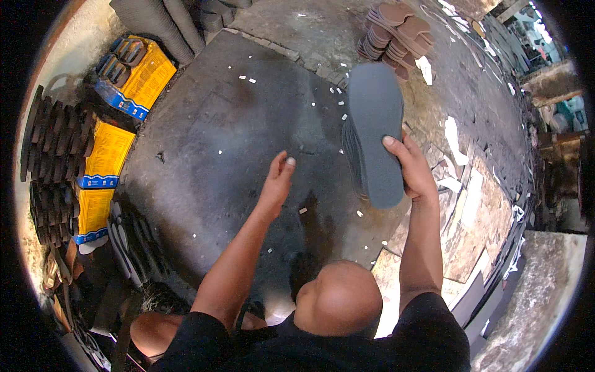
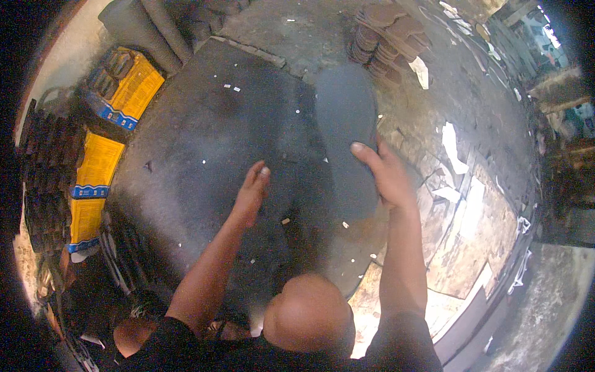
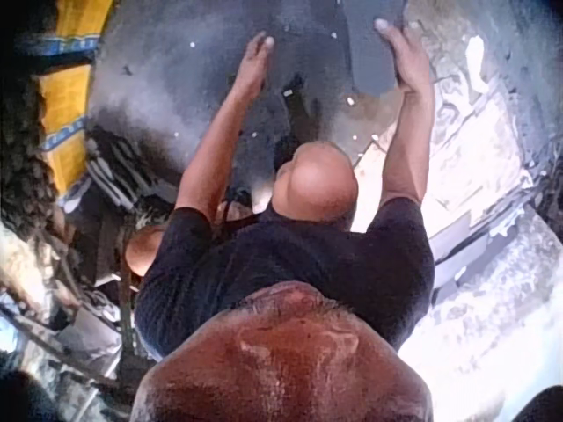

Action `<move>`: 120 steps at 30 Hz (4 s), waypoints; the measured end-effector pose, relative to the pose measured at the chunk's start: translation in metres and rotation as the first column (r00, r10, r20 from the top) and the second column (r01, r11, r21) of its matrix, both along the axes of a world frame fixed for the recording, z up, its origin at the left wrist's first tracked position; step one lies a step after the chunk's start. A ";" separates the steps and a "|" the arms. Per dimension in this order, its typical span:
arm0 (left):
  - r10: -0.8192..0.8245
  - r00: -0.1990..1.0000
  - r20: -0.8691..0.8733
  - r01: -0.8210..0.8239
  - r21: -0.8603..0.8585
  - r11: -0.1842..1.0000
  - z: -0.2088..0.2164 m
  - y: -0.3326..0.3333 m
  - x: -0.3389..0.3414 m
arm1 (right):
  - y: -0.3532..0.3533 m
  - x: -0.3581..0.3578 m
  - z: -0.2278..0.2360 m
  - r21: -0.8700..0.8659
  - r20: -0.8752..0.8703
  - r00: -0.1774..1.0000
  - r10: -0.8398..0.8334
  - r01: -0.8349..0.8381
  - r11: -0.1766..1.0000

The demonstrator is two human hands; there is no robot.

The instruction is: The person repeatedly places flat rubber sheets under a hydraulic press to cut out slipper-shaped pieces. After each press cycle, the person removes the cut slipper and sets it aside. The person then gathers the finished slippers and stacks them on the floor.

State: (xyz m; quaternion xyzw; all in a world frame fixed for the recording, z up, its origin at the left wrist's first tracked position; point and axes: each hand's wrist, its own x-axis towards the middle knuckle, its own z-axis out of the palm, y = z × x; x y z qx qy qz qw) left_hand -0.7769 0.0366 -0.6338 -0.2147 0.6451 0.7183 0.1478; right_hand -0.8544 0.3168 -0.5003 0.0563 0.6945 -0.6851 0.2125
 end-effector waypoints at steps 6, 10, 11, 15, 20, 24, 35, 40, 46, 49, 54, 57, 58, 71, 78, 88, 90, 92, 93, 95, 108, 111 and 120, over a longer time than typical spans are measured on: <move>-0.195 0.974 0.113 0.188 0.069 0.980 -0.076 0.069 -0.025 | 0.036 0.000 -0.060 0.327 0.070 0.961 -0.266 0.230 0.917; -0.172 0.971 0.164 0.149 0.144 0.978 -0.098 0.135 -0.052 | 0.060 -0.007 -0.053 0.277 0.010 0.965 -0.260 0.248 0.928; -0.149 0.980 0.133 0.122 0.192 0.974 -0.102 0.149 -0.057 | 0.078 -0.012 -0.064 0.231 -0.002 0.966 -0.259 0.253 0.940; -0.176 0.978 0.116 0.136 0.290 0.947 -0.112 0.180 -0.078 | 0.109 -0.024 -0.064 0.204 0.009 0.960 -0.280 0.272 0.940; -0.146 0.980 0.137 0.103 0.282 0.954 -0.073 0.171 -0.082 | 0.131 -0.026 -0.080 0.236 -0.007 0.954 -0.301 0.294 0.926; -0.011 0.999 0.041 0.008 0.074 0.997 -0.055 0.090 -0.046 | 0.058 -0.007 -0.094 -0.059 0.117 0.941 -0.317 0.325 0.944; 0.195 0.981 -0.020 -0.166 -0.610 0.775 -0.053 -0.138 0.074 | -0.130 0.028 -0.228 0.340 -0.033 0.975 0.219 -0.195 0.920; 0.198 0.980 -0.012 -0.165 -0.608 0.777 -0.064 -0.141 0.080 | -0.137 0.023 -0.236 0.312 -0.085 0.970 0.229 -0.192 0.930; 0.127 0.990 0.054 -0.073 -0.579 0.812 -0.069 -0.135 0.073 | -0.155 0.028 -0.204 0.601 -0.228 0.905 0.359 -0.160 0.783; 0.211 0.940 -0.268 -0.330 -0.558 0.762 -0.028 -0.134 0.074 | -0.160 0.030 -0.138 0.447 -0.420 0.861 0.288 -0.080 0.891; 0.111 0.919 -0.379 -0.303 -0.496 0.814 -0.016 -0.148 0.085 | -0.144 0.046 -0.138 0.346 -0.468 0.837 0.283 -0.121 0.930; -0.024 0.900 -0.435 -0.294 -0.648 0.702 -0.003 -0.136 0.089 | -0.139 0.053 -0.142 0.425 -0.421 0.817 0.394 -0.206 0.882; -0.035 0.896 -0.443 -0.301 -0.664 0.685 -0.003 -0.133 0.092 | -0.139 0.058 -0.138 0.442 -0.359 0.838 0.411 -0.235 0.866; -0.232 0.890 -0.393 -0.152 -0.735 0.661 -0.019 -0.143 0.101 | -0.131 0.056 -0.119 0.583 -0.276 0.836 0.474 -0.247 0.774; 0.093 0.995 0.039 -0.029 -0.773 0.634 -0.002 -0.130 0.095 | -0.132 0.047 -0.127 0.788 -0.077 0.869 0.489 -0.247 0.563; 0.106 0.989 -0.104 -0.141 -0.882 0.449 -0.065 -0.084 0.110 | -0.110 0.064 -0.211 0.644 -0.056 0.914 0.401 -0.274 0.714; 0.053 0.990 -0.127 -0.138 -0.923 0.359 -0.052 -0.054 0.105 | -0.106 0.071 -0.233 0.630 -0.153 0.924 0.351 -0.183 0.754; 0.046 0.995 -0.086 -0.096 -0.948 0.304 -0.040 -0.028 0.100 | -0.111 0.078 -0.237 0.629 -0.176 0.924 0.339 -0.159 0.761; 0.069 0.995 -0.078 -0.096 -0.941 0.324 -0.048 -0.025 0.101 | -0.122 0.082 -0.226 0.637 -0.153 0.920 0.360 -0.186 0.748; 0.060 0.998 -0.018 -0.033 -0.965 0.259 -0.052 -0.020 0.099 | -0.131 0.085 -0.207 0.665 -0.113 0.914 0.390 -0.222 0.713; 0.087 0.986 0.141 0.112 -0.955 0.276 -0.046 -0.007 0.088 | -0.121 0.088 -0.222 0.633 -0.238 0.915 0.325 -0.108 0.767; 0.086 0.985 0.148 0.118 -0.951 0.285 -0.047 -0.008 0.088 | -0.098 0.072 -0.228 0.580 -0.200 0.960 0.198 -0.047 0.813; 0.095 0.980 0.177 0.149 -0.956 0.251 -0.054 -0.008 0.086 | -0.094 0.065 -0.220 0.682 -0.340 0.923 0.179 0.111 0.723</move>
